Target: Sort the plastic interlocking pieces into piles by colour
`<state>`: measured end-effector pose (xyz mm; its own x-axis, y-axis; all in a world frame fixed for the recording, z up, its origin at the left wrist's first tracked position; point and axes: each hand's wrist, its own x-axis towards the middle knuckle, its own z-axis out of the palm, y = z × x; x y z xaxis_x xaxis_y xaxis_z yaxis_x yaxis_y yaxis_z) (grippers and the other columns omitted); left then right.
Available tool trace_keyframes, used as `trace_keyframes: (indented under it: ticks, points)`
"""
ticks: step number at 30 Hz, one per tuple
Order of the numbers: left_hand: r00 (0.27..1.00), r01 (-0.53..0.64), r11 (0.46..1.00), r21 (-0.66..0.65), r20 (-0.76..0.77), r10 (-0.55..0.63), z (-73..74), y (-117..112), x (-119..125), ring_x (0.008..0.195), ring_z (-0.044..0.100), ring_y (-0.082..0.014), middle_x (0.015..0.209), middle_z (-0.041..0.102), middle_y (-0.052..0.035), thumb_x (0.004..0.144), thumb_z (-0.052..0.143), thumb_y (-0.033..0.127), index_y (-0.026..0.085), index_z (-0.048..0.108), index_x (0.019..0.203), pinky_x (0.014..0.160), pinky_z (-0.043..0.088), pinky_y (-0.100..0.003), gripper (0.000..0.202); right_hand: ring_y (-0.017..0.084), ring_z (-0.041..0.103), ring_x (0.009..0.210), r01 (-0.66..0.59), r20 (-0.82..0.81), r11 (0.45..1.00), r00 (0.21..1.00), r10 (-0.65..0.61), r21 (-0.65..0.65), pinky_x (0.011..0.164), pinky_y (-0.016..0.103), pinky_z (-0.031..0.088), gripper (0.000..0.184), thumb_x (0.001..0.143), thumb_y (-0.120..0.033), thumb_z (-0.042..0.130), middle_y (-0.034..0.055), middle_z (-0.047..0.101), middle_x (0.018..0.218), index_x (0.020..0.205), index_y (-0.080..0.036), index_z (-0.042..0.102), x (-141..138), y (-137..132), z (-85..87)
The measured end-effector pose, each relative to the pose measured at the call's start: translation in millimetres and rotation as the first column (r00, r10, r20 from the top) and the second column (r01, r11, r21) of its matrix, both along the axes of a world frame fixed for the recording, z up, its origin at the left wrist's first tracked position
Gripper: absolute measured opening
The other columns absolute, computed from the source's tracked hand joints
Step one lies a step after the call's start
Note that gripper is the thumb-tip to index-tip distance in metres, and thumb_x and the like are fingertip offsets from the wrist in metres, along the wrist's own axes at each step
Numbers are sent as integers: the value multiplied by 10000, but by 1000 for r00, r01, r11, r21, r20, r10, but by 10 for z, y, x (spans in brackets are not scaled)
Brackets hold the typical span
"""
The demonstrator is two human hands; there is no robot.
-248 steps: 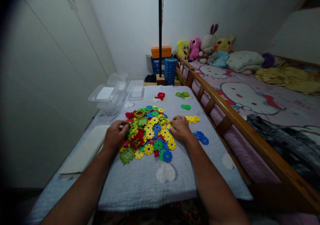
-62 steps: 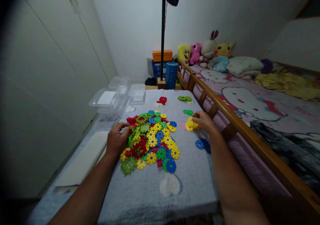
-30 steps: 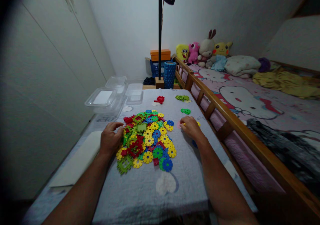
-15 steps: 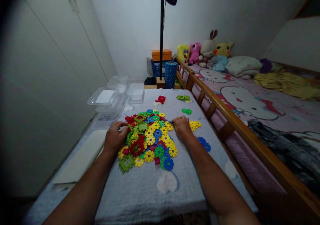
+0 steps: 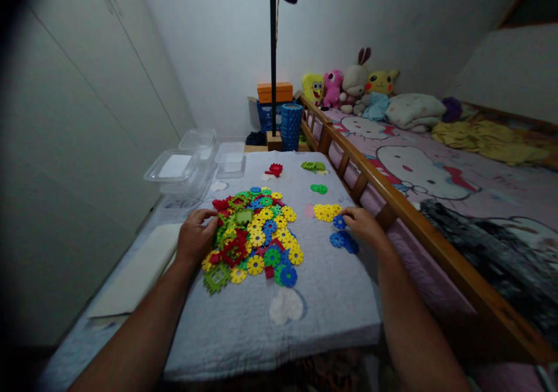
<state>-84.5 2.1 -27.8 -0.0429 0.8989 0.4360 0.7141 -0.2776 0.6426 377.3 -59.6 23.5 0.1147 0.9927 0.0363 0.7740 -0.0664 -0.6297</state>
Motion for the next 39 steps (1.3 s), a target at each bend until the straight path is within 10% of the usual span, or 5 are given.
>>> trace_keyframes:
  ticks: [7, 18, 32, 39]
  points:
    - [1000, -13, 1000, -2, -1, 13, -13, -10, -31, 1023, 643, -260, 991, 699, -84, 839, 515, 346, 211, 696, 887, 943, 511, -393, 231, 173, 611, 601, 29, -118, 996, 992, -39, -83, 540, 269, 463, 194, 786, -298, 549, 41, 687, 684, 786, -182, 704, 43, -258, -204]
    - [999, -33, 999, -30, 13, 34, 13, -50, -26, 1004, 647, -250, 1001, 686, -87, 845, 507, 358, 202, 696, 904, 913, 527, -385, 252, 278, 610, 1122, -72, 193, 991, 980, 49, 110, 1039, 451, 456, 248, 833, -324, 640, 102, 686, 1149, 1046, -234, 731, -116, -432, -457]
    - [999, -23, 999, -26, 28, 23, 7, -73, -25, 969, 653, -246, 978, 686, -86, 843, 507, 357, 205, 692, 886, 839, 548, -365, 244, 275, 576, 1259, -211, 112, 970, 974, 198, 120, 1119, 468, 416, 334, 779, -227, 583, 121, 624, 1330, 1093, -223, 695, -195, -651, -539]
    - [999, -28, 999, -30, 35, 29, 24, -84, -10, 954, 652, -242, 963, 693, -80, 842, 512, 358, 205, 694, 879, 825, 550, -360, 241, 288, 572, 1254, -257, 217, 952, 951, 219, 166, 1110, 478, 407, 350, 789, -230, 596, 122, 666, 1296, 1122, -214, 703, -472, -329, -302]
